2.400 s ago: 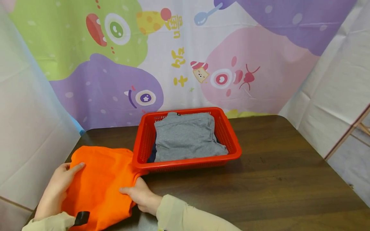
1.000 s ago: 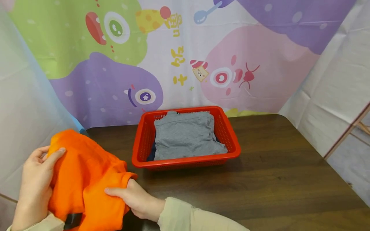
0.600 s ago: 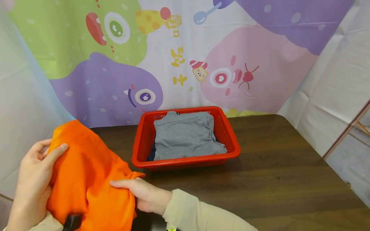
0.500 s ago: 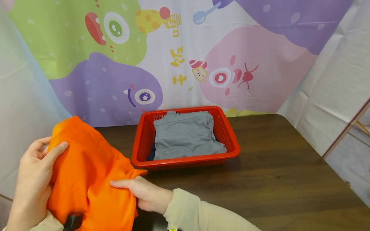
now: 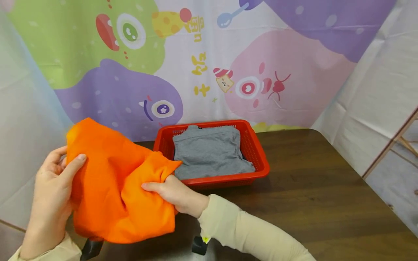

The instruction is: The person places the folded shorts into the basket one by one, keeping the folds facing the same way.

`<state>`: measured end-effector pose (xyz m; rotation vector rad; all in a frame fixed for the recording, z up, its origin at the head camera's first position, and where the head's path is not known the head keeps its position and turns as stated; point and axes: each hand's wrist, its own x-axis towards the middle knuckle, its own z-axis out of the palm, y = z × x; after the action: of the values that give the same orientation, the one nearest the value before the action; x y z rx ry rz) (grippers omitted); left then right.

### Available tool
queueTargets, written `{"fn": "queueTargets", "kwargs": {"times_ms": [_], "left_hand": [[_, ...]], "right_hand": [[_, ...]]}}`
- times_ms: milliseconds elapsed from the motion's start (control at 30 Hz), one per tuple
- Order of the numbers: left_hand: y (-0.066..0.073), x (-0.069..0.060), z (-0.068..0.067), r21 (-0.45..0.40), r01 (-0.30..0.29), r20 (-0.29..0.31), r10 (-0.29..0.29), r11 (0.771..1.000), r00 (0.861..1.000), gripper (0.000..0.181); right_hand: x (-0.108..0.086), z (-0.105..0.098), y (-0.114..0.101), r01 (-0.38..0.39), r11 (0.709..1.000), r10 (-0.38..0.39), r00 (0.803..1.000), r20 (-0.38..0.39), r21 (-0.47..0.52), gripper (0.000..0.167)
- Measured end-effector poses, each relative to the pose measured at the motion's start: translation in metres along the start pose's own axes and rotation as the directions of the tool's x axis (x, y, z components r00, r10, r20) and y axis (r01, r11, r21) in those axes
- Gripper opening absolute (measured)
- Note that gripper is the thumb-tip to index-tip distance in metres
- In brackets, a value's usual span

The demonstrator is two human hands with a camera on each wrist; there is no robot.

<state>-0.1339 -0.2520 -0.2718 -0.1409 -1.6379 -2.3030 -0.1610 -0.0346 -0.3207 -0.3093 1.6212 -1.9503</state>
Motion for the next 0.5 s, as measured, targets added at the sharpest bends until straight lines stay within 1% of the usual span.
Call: {"fn": "queueTargets", "kwargs": {"times_ms": [100, 200, 300, 367, 500], "left_hand": [[-0.005, 0.001, 0.005, 0.038, 0.002, 0.071, -0.005, 0.999, 0.997, 0.034], [-0.009, 0.003, 0.013, 0.073, -0.005, 0.121, -0.004, 0.997, 0.993, 0.037], [-0.011, 0.004, 0.021, 0.095, -0.007, 0.158, -0.008, 0.995, 0.987, 0.041], [-0.013, 0.005, 0.026, 0.113, -0.011, 0.173, -0.009, 0.993, 0.985, 0.043], [-0.018, 0.010, 0.035, 0.147, -0.030, 0.200, 0.000, 0.989, 0.980, 0.047]], "right_hand": [[0.001, -0.013, -0.005, 0.021, 0.999, -0.022, 0.999, -0.026, -0.047, 0.024], [0.002, -0.026, -0.010, 0.028, 0.994, -0.036, 0.997, -0.069, -0.110, 0.027], [0.002, -0.036, -0.015, 0.032, 0.983, -0.052, 0.993, -0.105, -0.180, 0.031], [0.002, -0.043, -0.019, 0.026, 0.980, -0.050, 0.992, -0.118, -0.198, 0.032], [0.001, -0.058, -0.027, 0.029, 0.975, -0.057, 0.991, -0.120, -0.219, 0.034]]}}
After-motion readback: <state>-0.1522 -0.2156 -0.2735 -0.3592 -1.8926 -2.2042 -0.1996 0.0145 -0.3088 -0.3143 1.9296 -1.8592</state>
